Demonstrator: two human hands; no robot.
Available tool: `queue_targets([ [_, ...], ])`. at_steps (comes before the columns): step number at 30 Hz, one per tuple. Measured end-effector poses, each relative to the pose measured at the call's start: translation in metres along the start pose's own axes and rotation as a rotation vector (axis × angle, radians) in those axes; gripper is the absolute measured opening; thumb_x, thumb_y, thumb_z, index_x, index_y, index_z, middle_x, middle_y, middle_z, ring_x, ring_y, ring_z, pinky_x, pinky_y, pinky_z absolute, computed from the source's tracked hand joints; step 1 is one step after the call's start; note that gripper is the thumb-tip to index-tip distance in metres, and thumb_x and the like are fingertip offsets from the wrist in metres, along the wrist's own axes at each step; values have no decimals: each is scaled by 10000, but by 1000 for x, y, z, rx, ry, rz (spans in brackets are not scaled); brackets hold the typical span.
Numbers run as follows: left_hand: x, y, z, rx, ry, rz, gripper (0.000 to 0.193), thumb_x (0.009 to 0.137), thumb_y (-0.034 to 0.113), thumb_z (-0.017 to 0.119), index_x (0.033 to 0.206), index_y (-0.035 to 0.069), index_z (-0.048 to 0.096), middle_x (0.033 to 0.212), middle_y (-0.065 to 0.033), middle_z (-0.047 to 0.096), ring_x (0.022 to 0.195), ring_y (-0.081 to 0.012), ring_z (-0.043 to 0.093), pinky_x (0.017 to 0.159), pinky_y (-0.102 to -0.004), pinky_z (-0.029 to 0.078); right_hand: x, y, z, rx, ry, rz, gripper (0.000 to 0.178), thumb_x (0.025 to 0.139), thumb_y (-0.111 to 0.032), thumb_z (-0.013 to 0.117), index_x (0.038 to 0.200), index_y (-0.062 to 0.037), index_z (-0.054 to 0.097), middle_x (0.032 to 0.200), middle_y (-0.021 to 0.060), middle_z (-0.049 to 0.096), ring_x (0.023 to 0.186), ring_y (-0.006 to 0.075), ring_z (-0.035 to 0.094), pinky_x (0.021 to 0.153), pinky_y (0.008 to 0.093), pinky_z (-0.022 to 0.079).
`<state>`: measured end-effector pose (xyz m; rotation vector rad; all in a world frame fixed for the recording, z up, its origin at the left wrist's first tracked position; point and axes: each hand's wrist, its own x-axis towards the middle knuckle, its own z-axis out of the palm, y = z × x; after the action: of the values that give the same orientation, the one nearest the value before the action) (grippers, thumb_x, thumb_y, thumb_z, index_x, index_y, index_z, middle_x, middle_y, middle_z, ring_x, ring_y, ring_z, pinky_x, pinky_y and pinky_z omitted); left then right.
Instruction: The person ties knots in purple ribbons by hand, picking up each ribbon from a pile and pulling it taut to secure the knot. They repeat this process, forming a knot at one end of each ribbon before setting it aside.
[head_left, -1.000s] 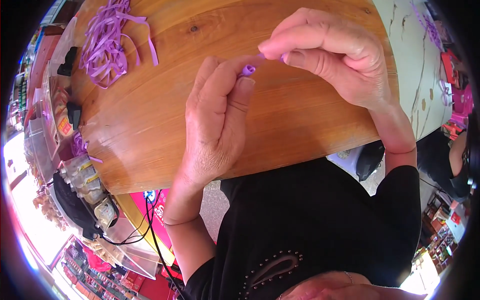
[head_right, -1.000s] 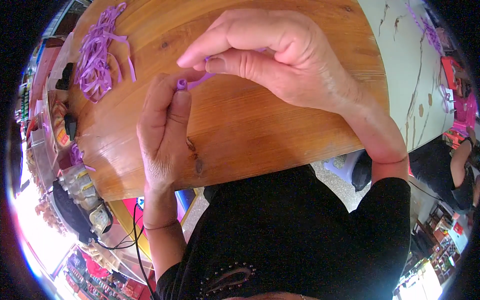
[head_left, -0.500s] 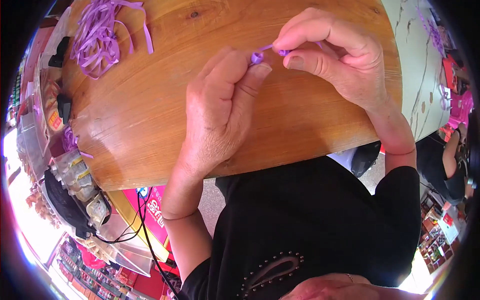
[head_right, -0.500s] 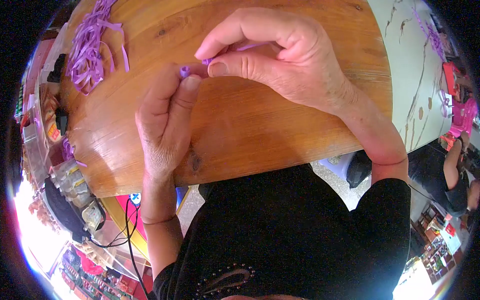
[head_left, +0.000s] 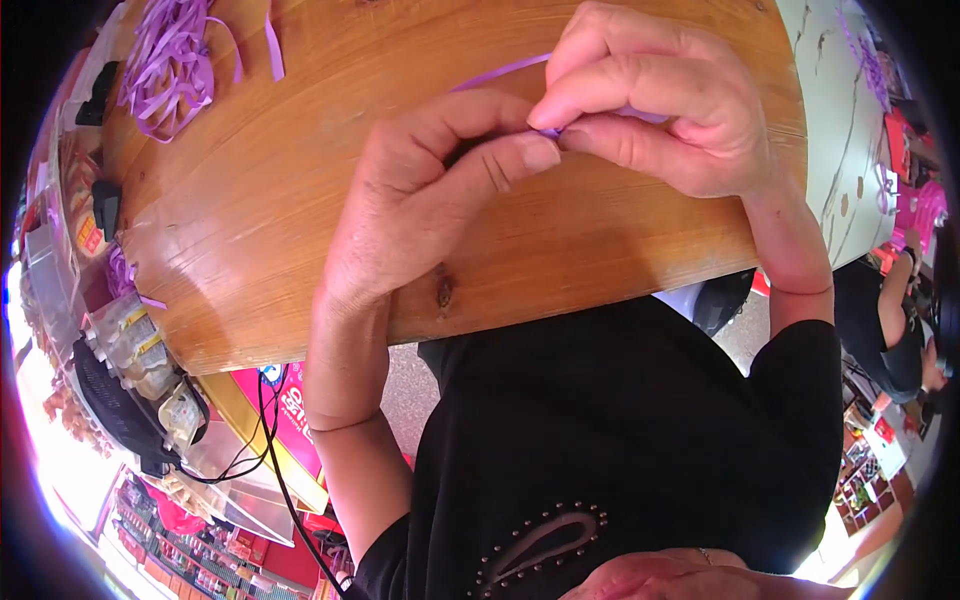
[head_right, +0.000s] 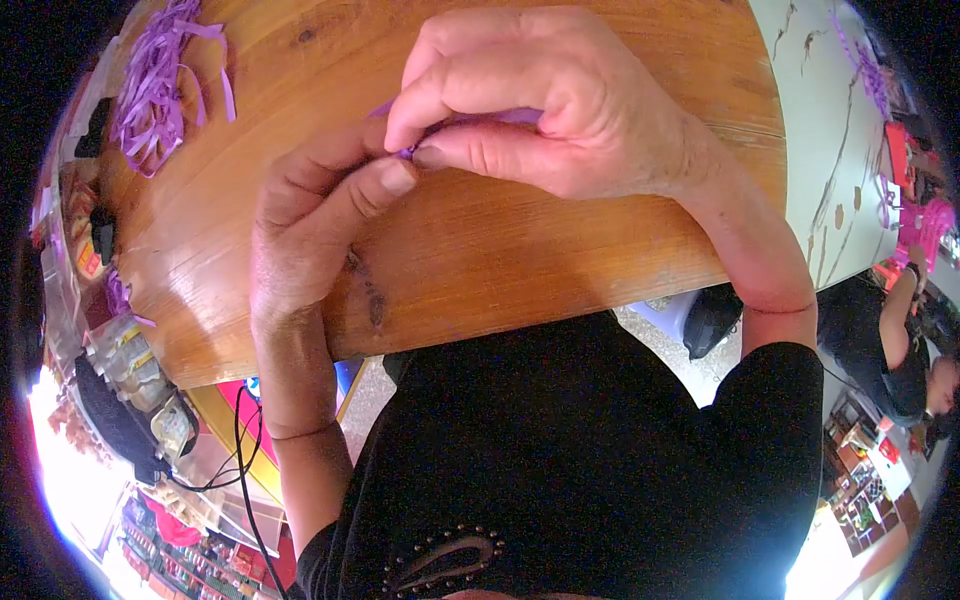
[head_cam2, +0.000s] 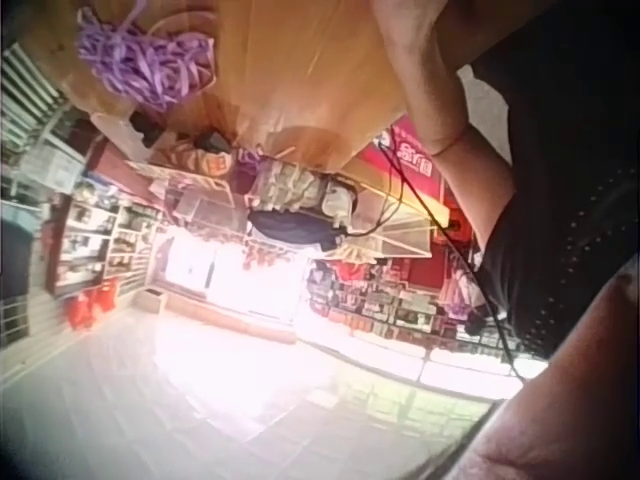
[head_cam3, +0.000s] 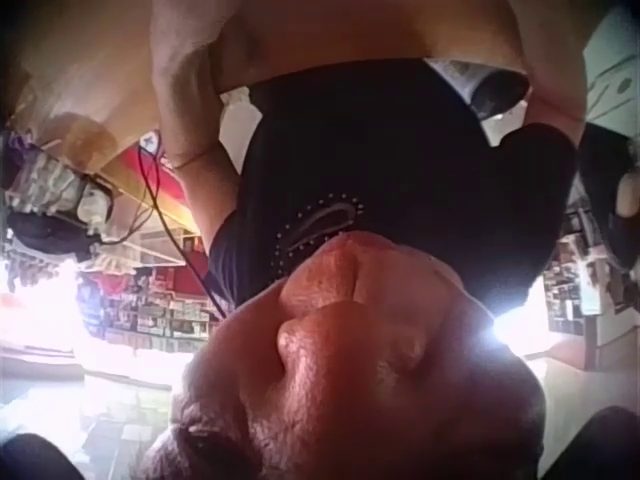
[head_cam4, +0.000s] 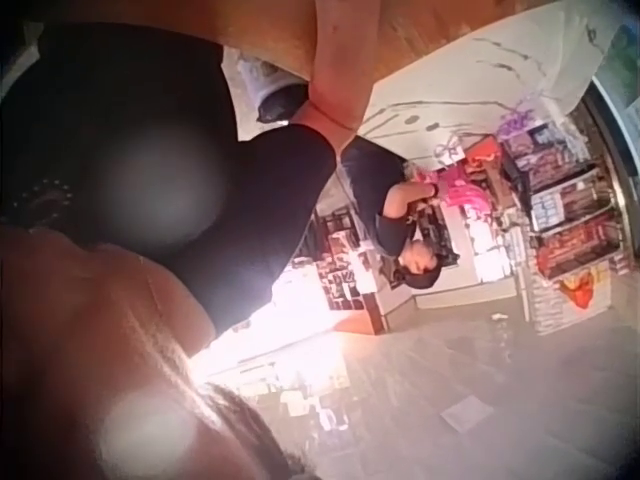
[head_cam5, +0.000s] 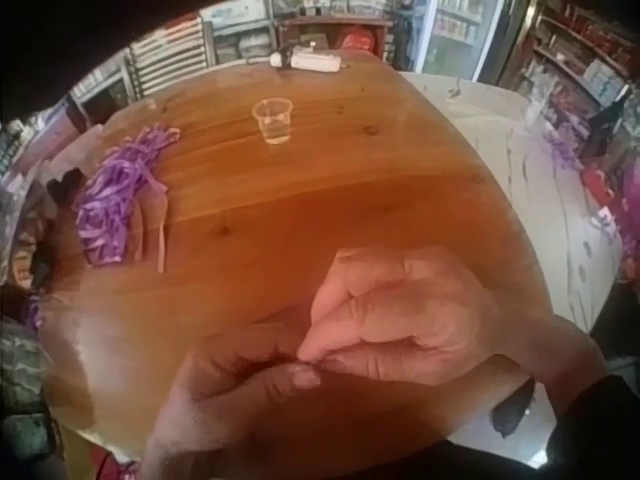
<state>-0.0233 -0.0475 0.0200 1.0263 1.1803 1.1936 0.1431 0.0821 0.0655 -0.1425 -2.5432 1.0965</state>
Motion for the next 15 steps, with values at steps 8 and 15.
queue_targets([
  [8, 5, -5, 14, -184, 271, 1, 133, 829, 3, 665, 963, 2, 664, 867, 1, 641, 832, -49, 559, 763, -184, 441, 10, 61, 21, -136, 333, -472, 209, 745, -10, 715, 949, -30, 671, 833, 81, 614, 719, 197, 602, 575, 266, 483],
  [15, 3, -17, 10, -151, 342, 106, 128, 829, -1, 667, 957, 8, 665, 855, 26, 625, 810, -40, 540, 748, -173, 428, -8, 13, 18, 89, 235, 74, 253, 753, -26, 723, 998, -16, 659, 849, 85, 621, 744, 196, 615, 639, 243, 494],
])
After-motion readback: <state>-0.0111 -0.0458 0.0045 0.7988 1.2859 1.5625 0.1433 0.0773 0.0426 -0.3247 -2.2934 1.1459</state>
